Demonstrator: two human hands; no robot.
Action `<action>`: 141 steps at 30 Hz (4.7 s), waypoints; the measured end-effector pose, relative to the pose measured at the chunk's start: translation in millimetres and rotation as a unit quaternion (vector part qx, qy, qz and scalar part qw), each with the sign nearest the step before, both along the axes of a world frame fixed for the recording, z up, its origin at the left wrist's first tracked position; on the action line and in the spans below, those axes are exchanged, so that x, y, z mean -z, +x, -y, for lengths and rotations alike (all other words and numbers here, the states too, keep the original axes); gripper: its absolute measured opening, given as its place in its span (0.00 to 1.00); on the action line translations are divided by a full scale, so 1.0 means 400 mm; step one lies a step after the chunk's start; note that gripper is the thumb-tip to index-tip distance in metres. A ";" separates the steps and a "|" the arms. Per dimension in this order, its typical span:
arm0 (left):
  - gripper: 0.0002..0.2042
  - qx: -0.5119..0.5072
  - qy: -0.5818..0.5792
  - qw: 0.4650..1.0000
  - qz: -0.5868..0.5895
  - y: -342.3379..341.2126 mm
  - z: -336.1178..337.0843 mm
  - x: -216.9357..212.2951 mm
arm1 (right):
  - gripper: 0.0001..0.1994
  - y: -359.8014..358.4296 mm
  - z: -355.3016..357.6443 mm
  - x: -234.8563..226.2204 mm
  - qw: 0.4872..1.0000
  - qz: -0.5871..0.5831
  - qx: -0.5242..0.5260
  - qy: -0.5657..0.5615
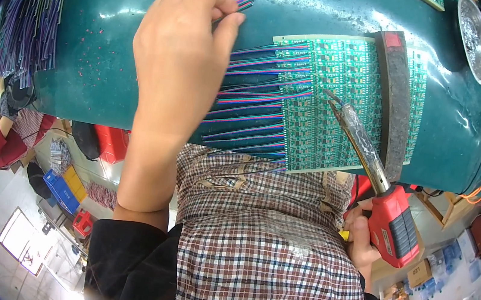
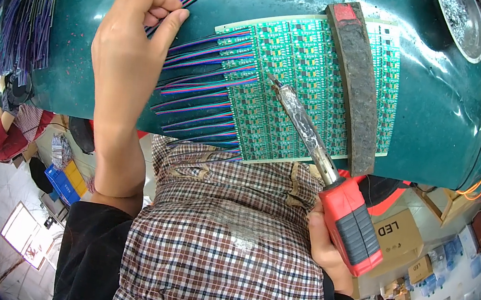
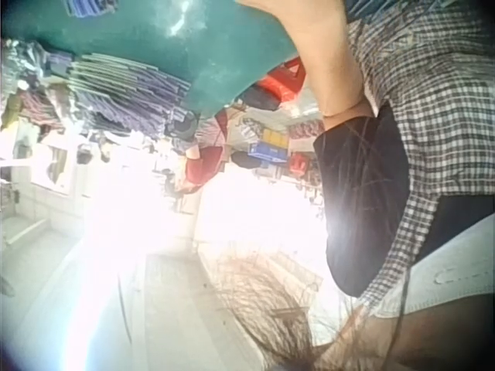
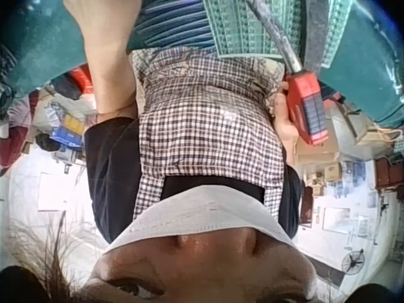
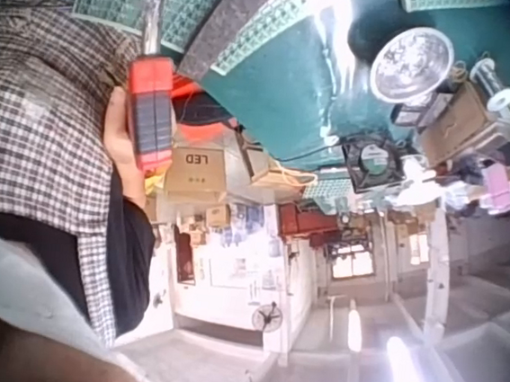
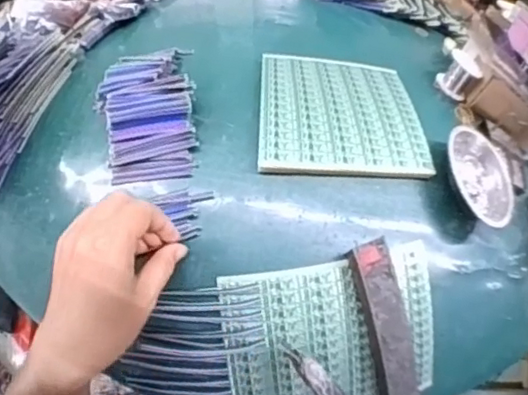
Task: The person solders multicolored wires onto circuit boards with a soldering iron and solder at an industrial workstation.
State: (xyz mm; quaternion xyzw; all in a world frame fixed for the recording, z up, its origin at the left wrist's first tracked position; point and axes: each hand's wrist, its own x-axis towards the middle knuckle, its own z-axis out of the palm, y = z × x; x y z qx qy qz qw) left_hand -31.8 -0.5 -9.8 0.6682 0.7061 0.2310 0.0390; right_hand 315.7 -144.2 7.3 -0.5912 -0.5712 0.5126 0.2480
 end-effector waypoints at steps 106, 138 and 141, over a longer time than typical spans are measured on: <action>0.09 0.061 -0.157 0.984 0.062 0.153 0.085 -0.034 | 0.13 0.022 -0.018 -0.008 0.994 0.089 -0.066 -0.012; 0.08 0.041 -0.050 0.994 0.083 -0.029 -0.018 -0.007 | 0.03 0.008 -0.015 -0.007 0.997 0.040 -0.049 0.050; 0.09 0.046 -0.038 0.994 0.091 -0.030 -0.012 -0.007 | 0.03 0.007 -0.013 -0.010 0.999 0.029 -0.036 0.008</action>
